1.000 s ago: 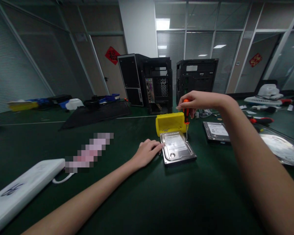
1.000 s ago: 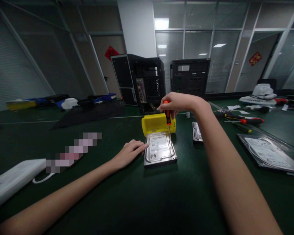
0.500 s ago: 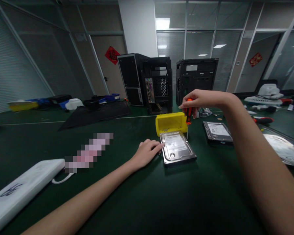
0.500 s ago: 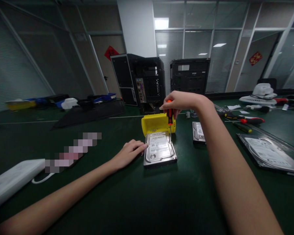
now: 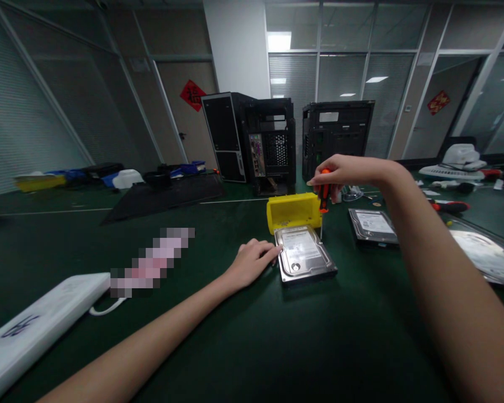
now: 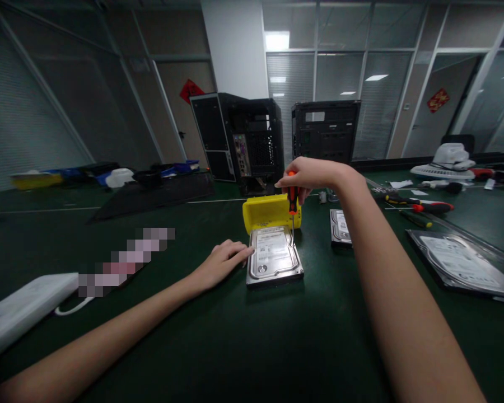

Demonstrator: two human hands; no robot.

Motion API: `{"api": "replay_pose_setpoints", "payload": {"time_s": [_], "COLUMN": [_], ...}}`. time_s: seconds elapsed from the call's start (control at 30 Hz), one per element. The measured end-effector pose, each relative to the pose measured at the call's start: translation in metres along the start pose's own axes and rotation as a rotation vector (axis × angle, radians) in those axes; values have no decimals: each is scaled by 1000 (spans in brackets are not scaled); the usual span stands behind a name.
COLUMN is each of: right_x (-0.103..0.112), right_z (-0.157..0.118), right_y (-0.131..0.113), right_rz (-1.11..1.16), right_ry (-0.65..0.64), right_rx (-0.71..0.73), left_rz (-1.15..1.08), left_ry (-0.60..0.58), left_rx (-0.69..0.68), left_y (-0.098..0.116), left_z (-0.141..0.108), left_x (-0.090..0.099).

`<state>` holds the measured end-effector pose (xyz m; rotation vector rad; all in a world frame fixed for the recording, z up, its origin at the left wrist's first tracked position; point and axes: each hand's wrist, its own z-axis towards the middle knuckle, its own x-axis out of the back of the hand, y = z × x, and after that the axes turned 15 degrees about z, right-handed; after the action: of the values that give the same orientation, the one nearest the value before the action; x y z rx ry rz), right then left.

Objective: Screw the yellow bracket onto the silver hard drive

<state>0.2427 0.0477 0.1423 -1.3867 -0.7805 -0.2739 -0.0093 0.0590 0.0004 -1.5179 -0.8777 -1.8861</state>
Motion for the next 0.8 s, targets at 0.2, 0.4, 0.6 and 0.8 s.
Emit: {"api": "replay_pose_setpoints", "payload": {"time_s": [0.2,0.4,0.6,0.8], "right_x": [2,0,0,0], "right_z": [1,0,5,5], "right_y": [1,-2,2,3], "right_rz": [0,5,-17,-24], "right_ry": [-9,-3,25,15], "right_rx": [-5,-9,2,25], "left_rz": [-6,-9,15,9], "left_ry": [-9,-3,3,8], "left_rx": [-10,-5,-11,-14], "left_y": [-1,-1,-1,0], "left_z": [1,0,1,1], "left_x": [0,-1,-2,-2]}}
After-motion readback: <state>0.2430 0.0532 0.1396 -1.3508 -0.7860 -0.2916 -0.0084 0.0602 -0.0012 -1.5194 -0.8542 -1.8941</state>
